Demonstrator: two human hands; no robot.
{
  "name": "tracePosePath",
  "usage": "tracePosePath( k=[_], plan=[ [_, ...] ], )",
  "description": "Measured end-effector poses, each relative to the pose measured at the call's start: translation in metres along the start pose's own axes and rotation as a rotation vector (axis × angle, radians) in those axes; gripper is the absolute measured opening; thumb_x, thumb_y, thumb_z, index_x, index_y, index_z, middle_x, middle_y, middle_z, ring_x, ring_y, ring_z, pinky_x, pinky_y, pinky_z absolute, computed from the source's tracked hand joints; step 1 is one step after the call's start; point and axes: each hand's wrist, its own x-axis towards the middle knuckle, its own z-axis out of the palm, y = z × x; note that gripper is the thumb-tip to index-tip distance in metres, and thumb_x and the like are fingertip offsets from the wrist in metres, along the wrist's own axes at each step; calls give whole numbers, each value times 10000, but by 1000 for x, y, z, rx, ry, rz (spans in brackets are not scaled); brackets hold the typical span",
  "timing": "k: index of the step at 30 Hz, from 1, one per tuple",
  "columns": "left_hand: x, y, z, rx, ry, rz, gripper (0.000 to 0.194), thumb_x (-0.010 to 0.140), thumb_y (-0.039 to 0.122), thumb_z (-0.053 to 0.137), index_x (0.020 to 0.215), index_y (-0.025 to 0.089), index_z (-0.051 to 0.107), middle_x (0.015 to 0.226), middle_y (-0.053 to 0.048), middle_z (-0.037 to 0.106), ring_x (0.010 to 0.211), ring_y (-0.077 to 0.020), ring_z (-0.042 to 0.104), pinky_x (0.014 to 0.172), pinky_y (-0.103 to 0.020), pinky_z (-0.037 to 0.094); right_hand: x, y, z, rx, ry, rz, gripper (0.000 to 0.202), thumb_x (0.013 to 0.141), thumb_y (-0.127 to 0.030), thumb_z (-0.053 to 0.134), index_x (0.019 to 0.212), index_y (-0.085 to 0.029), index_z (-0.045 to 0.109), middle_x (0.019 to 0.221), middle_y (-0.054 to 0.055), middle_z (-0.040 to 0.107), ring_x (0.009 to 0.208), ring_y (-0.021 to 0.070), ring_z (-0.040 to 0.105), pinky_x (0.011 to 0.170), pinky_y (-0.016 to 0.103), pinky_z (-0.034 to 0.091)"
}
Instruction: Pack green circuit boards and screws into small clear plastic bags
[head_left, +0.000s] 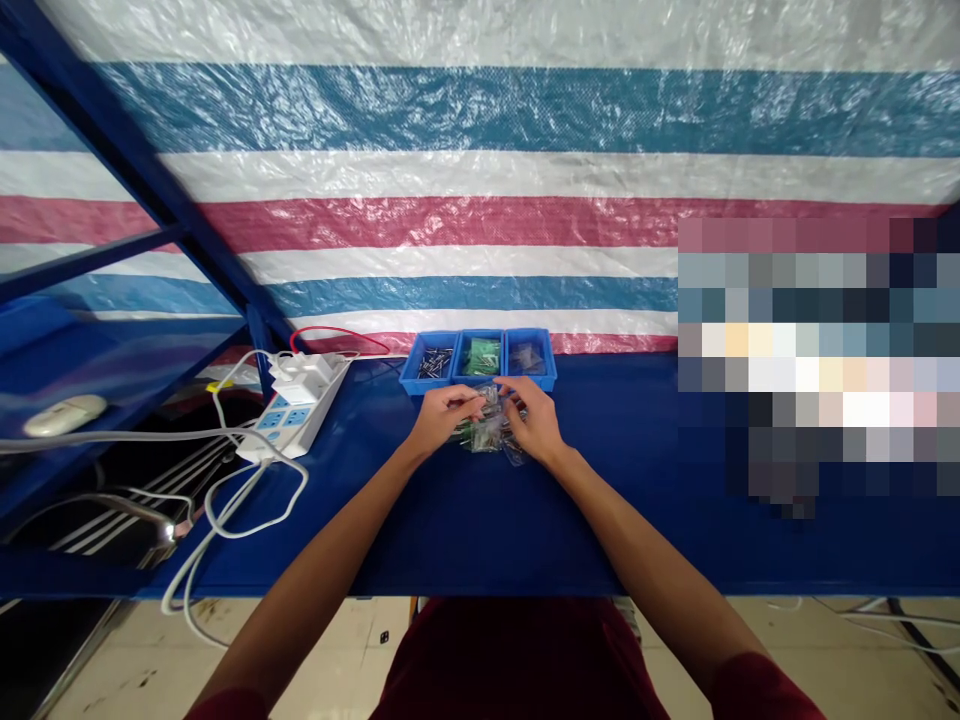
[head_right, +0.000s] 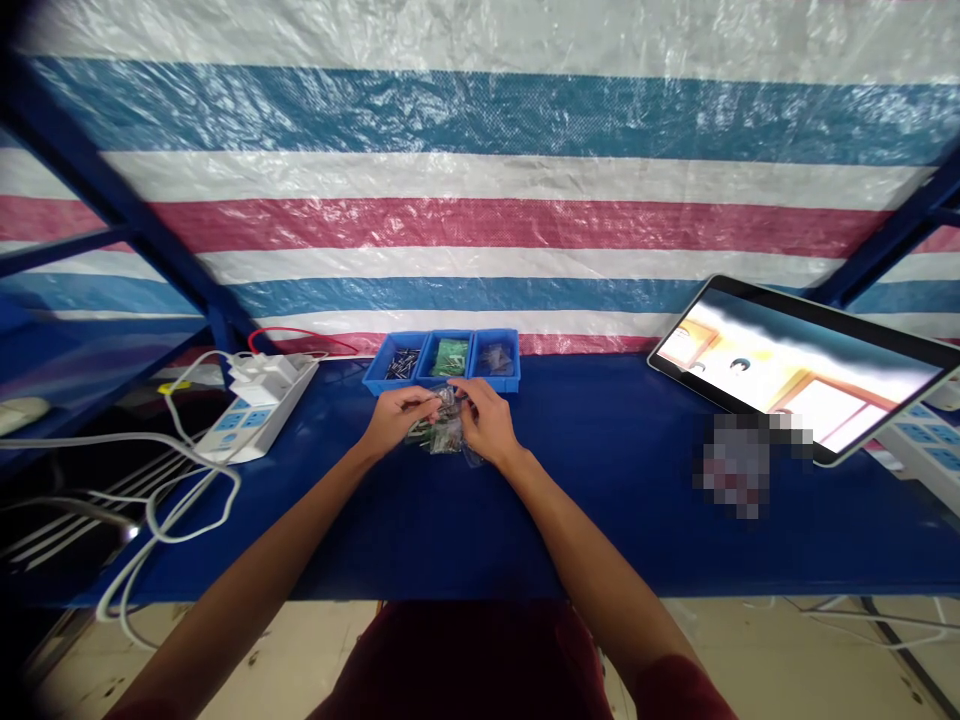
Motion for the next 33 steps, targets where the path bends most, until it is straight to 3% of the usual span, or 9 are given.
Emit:
tracePosePath(
  k=[4, 8, 11, 13, 16, 20, 27, 30, 33],
  plan=[
    [1, -1, 2, -193, 12, -71, 313, 752, 427, 674, 860, 140, 614, 615, -7, 627, 532, -129, 575, 594, -276, 493, -1, 2, 3, -29, -23, -33, 288, 886, -226, 458, 1134, -229, 604, 1132, 73, 567, 765, 130, 589, 718, 258, 503],
    [1, -2, 5, -270, -23, -104, 522, 742, 411, 697, 1169, 173, 513, 617, 19, 624, 532, -130, 582, 601, -276, 495, 0, 2, 5, -58, 48, -75, 222, 913, -266, 457, 1012, -210, 648, 987, 72, 605, 830, 154, 593, 733, 259, 488],
    [2, -3, 5, -176, 23, -30, 385, 813, 480, 594, 1002, 147, 630, 724, -31, 637, 633, -138, 593, 641, -267, 489, 2, 0, 4, -40, 97, -87, 212, 923, -295, 462, 929, -194, 648, 875, 60, 614, 769, 149, 584, 698, 252, 472],
    [3, -4, 5, -97, 56, 42, 416, 828, 525, 546, 888, 136, 679, 884, -79, 646, 780, -170, 609, 686, -268, 490, 3, 0, 3, -25, 110, -70, 218, 923, -316, 471, 879, -188, 641, 806, 44, 607, 701, 140, 565, 666, 248, 458],
    [3, -8, 5, -38, 44, 84, 373, 778, 496, 626, 868, 141, 694, 969, -94, 655, 917, -213, 606, 770, -286, 492, 2, 1, 3, -9, 76, -37, 249, 918, -346, 475, 826, -181, 637, 715, 21, 584, 631, 133, 539, 625, 246, 435],
    [3, -10, 6, -40, 57, 32, 291, 749, 424, 678, 782, 135, 674, 805, -65, 682, 776, -191, 628, 757, -307, 498, 1, 1, 5, 14, 26, -14, 299, 920, -365, 451, 818, -171, 654, 705, 26, 610, 636, 143, 560, 635, 254, 439],
    [2, 0, 5, -278, 116, -36, 362, 719, 336, 717, 970, 184, 506, 619, 37, 618, 549, -116, 578, 619, -263, 493, 1, -2, 2, 43, 28, -26, 378, 895, -241, 427, 1258, -224, 532, 970, 50, 633, 673, 130, 582, 664, 261, 503],
    [2, 0, 6, -305, 76, -47, 393, 741, 345, 695, 1040, 188, 494, 619, 36, 607, 556, -118, 583, 629, -268, 493, 1, 0, 2, 36, 62, -55, 311, 889, -240, 459, 1167, -227, 598, 1061, 68, 606, 726, 131, 595, 676, 261, 515],
    [2, -3, 7, -286, 34, -4, 303, 806, 398, 615, 992, 163, 571, 664, 0, 607, 618, -127, 587, 645, -266, 484, 2, 2, 3, 11, 127, -51, 218, 903, -308, 494, 994, -212, 666, 979, 71, 618, 771, 147, 595, 696, 264, 505]
  ],
)
